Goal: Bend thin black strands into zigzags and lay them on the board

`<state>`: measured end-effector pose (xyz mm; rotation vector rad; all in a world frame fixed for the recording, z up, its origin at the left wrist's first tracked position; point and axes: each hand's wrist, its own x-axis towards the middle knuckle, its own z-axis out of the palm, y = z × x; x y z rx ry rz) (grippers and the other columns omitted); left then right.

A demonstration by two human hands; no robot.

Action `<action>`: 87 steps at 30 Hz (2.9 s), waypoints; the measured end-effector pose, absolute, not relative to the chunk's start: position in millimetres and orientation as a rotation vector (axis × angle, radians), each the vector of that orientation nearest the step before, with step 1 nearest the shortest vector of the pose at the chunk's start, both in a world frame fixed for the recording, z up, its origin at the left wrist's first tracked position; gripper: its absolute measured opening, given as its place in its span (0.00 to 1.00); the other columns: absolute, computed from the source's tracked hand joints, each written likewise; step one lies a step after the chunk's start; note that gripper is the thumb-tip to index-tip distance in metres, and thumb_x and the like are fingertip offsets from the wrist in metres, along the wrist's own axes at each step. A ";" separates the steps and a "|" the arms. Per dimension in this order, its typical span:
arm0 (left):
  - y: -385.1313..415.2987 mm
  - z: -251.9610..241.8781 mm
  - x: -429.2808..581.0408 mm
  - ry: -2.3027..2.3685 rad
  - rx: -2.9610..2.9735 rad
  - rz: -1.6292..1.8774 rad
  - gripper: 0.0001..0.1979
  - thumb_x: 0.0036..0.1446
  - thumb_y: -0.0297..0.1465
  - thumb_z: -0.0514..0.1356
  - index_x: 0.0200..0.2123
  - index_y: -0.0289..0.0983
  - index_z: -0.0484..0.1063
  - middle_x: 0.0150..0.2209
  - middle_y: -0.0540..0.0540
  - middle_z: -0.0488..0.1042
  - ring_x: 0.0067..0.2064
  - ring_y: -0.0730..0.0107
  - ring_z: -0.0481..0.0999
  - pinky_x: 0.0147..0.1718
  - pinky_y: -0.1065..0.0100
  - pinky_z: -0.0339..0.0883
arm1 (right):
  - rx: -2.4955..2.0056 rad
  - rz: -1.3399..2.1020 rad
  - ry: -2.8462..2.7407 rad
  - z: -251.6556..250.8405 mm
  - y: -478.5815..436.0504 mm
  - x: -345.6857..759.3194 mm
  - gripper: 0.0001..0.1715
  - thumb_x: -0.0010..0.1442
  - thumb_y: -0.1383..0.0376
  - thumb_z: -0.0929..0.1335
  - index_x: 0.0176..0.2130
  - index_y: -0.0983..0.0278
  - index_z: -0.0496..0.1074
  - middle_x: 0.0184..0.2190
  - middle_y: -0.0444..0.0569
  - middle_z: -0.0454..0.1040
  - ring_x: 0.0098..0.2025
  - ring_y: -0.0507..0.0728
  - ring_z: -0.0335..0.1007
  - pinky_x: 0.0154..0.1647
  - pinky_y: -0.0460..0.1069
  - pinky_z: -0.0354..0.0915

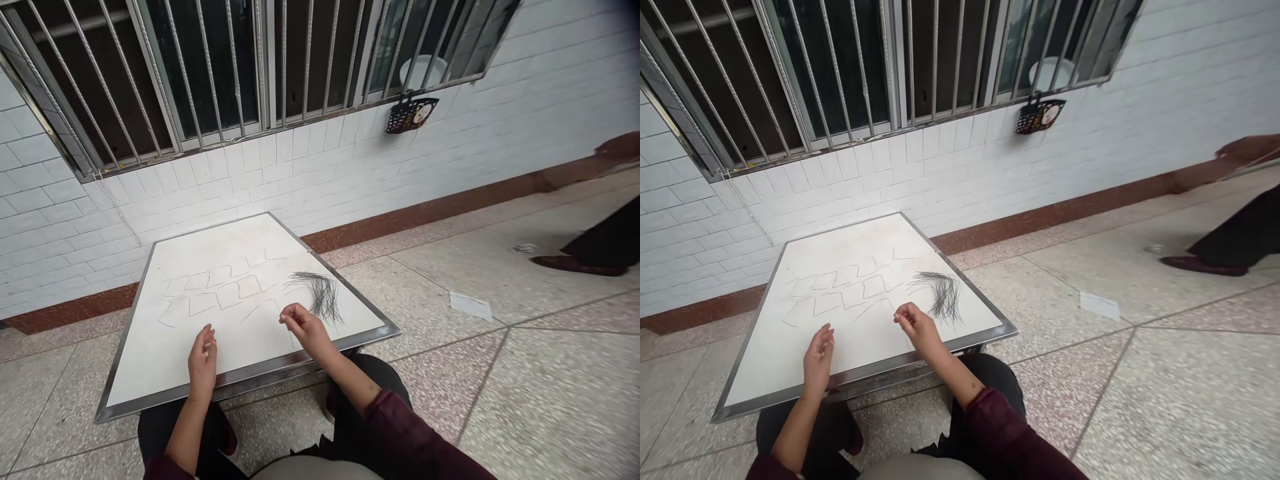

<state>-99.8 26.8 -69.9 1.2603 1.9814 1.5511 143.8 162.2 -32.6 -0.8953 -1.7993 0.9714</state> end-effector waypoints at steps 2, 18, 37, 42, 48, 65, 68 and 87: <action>29.9 -32.5 -90.3 1.926 1.279 1.566 0.23 0.63 0.39 0.54 0.60 0.43 0.63 0.56 0.40 0.71 0.58 0.58 0.69 0.54 0.57 0.62 | -0.859 1.022 -1.844 -27.8 146.9 137.2 0.13 0.60 0.55 0.65 0.32 0.62 0.68 0.23 0.43 0.69 0.24 0.51 0.61 0.25 0.46 0.58; 16.4 19.1 -41.3 1.313 0.913 1.441 0.27 0.54 0.41 0.64 0.54 0.35 0.68 0.36 0.43 0.79 0.27 0.75 0.72 0.30 0.71 0.65 | -0.799 1.061 -2.005 -8.3 103.6 138.0 0.14 0.63 0.58 0.63 0.47 0.61 0.66 0.24 0.42 0.68 0.24 0.50 0.60 0.26 0.45 0.59; 7.8 0.6 -34.5 1.328 1.178 1.091 0.27 0.61 0.41 0.55 0.62 0.39 0.62 0.37 0.44 0.78 0.30 0.71 0.74 0.34 0.67 0.66 | -0.576 1.112 -2.270 -14.3 94.0 139.9 0.13 0.66 0.62 0.60 0.44 0.61 0.70 0.28 0.44 0.73 0.25 0.51 0.66 0.29 0.45 0.62; 5.5 1.0 -34.1 1.334 1.223 1.031 0.27 0.61 0.37 0.54 0.63 0.40 0.62 0.30 0.47 0.76 0.24 0.74 0.68 0.29 0.68 0.62 | -0.589 1.102 -2.276 -18.2 91.6 140.6 0.14 0.66 0.60 0.60 0.42 0.60 0.72 0.27 0.44 0.72 0.25 0.51 0.65 0.29 0.45 0.62; 1.4 3.0 -40.0 1.359 1.216 1.066 0.28 0.60 0.39 0.54 0.63 0.39 0.61 0.27 0.49 0.73 0.23 0.75 0.64 0.28 0.70 0.62 | -0.802 1.097 -2.089 -24.2 95.7 141.4 0.13 0.65 0.59 0.60 0.39 0.61 0.71 0.19 0.39 0.65 0.21 0.51 0.61 0.25 0.45 0.59; -4.4 19.9 -32.3 1.633 1.378 1.217 0.25 0.59 0.37 0.59 0.60 0.42 0.65 0.38 0.46 0.78 0.42 0.64 0.76 0.44 0.64 0.66 | -0.768 0.962 -2.152 -16.4 83.8 135.3 0.13 0.65 0.62 0.61 0.43 0.61 0.72 0.23 0.42 0.70 0.23 0.50 0.63 0.27 0.44 0.59; -1.2 17.5 -25.6 1.655 1.415 1.210 0.22 0.60 0.34 0.57 0.58 0.43 0.67 0.35 0.48 0.77 0.37 0.67 0.76 0.42 0.65 0.68 | -0.698 0.965 -2.195 -14.5 81.2 135.1 0.13 0.65 0.63 0.61 0.44 0.61 0.71 0.27 0.43 0.72 0.24 0.50 0.63 0.29 0.44 0.59; -4.8 10.2 -57.2 1.465 0.975 1.455 0.26 0.59 0.42 0.59 0.58 0.39 0.66 0.41 0.41 0.79 0.37 0.65 0.79 0.40 0.65 0.70 | -0.765 1.223 -1.889 -17.7 72.5 125.3 0.11 0.64 0.58 0.63 0.40 0.63 0.68 0.20 0.40 0.67 0.19 0.48 0.56 0.23 0.45 0.56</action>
